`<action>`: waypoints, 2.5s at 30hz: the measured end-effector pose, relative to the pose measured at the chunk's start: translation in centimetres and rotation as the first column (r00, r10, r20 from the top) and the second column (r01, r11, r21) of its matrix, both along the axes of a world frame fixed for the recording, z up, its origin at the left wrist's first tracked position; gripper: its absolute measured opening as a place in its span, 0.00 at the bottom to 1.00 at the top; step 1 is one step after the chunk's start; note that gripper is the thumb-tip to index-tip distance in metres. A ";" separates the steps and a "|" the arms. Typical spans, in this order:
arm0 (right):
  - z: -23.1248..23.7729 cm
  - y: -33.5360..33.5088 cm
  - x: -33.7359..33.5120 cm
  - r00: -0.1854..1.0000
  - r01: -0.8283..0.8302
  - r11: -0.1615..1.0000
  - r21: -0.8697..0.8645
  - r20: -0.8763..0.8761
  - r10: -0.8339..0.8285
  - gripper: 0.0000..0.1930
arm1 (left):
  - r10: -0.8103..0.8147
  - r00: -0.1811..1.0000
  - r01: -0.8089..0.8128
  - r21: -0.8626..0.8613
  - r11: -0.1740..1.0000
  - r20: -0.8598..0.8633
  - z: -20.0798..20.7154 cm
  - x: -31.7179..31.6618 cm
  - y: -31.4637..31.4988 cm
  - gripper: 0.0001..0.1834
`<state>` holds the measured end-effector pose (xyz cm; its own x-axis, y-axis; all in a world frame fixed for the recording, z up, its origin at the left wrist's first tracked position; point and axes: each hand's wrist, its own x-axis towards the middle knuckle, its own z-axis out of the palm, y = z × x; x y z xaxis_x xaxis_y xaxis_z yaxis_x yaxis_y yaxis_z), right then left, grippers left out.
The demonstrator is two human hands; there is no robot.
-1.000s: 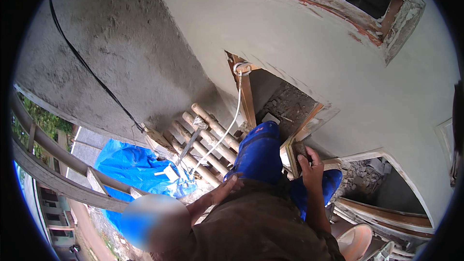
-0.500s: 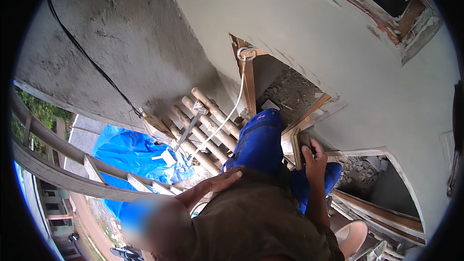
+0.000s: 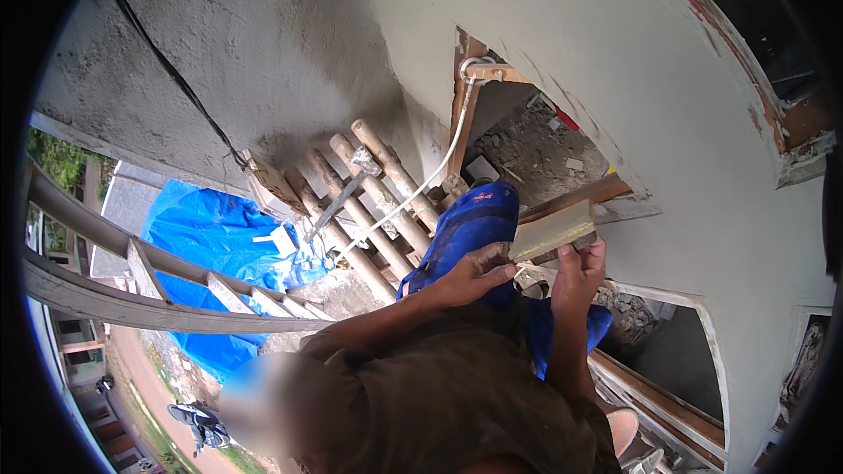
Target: The person applies plaster to a wall using a trowel, smoothing the surface with a sponge. The person repeatedly scoops plaster from a bucket and spreads it evenly across the wall, then wipes the surface to refine the finish.
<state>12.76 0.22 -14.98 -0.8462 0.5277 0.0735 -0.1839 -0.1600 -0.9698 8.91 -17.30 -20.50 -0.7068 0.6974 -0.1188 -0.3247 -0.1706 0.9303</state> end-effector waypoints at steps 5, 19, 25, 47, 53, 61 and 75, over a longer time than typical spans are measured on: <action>2.0 -3.9 -5.4 0.995 -0.009 0.994 -0.112 -0.097 -0.002 0.20 | 0.226 0.906 -0.380 0.452 0.807 0.358 0.8 -4.3 3.6 0.17; -6.9 -5.3 -13.6 0.922 -0.280 0.957 0.076 0.299 0.246 0.15 | 0.585 0.582 -0.813 0.432 0.390 0.565 -7.4 -23.5 -6.2 0.20; -6.2 -4.0 -11.2 0.593 -0.307 0.933 0.185 0.805 0.036 0.20 | 0.836 0.176 -0.981 0.026 0.190 0.519 -19.8 -35.1 -6.2 0.17; -8.4 1.0 -6.4 0.457 -0.501 0.844 0.190 0.886 0.072 0.23 | 0.992 -0.112 -0.985 -0.139 -0.104 0.051 -24.1 -49.7 -4.3 0.25; -9.4 0.9 -7.0 0.496 -0.517 0.849 0.108 0.846 0.195 0.21 | 0.985 -0.088 -0.995 0.058 -0.080 -0.149 -5.0 -48.1 -3.6 0.19; -9.6 0.3 -10.1 0.563 -0.527 0.833 0.168 0.803 0.195 0.21 | 0.996 -0.059 -0.964 0.264 -0.039 -0.069 -2.2 -41.3 -1.5 0.14; -8.7 1.4 -6.2 0.477 -0.548 0.815 0.188 0.871 0.119 0.14 | 0.992 -0.098 -0.918 -0.392 -0.059 0.079 -27.3 -50.6 -4.4 0.27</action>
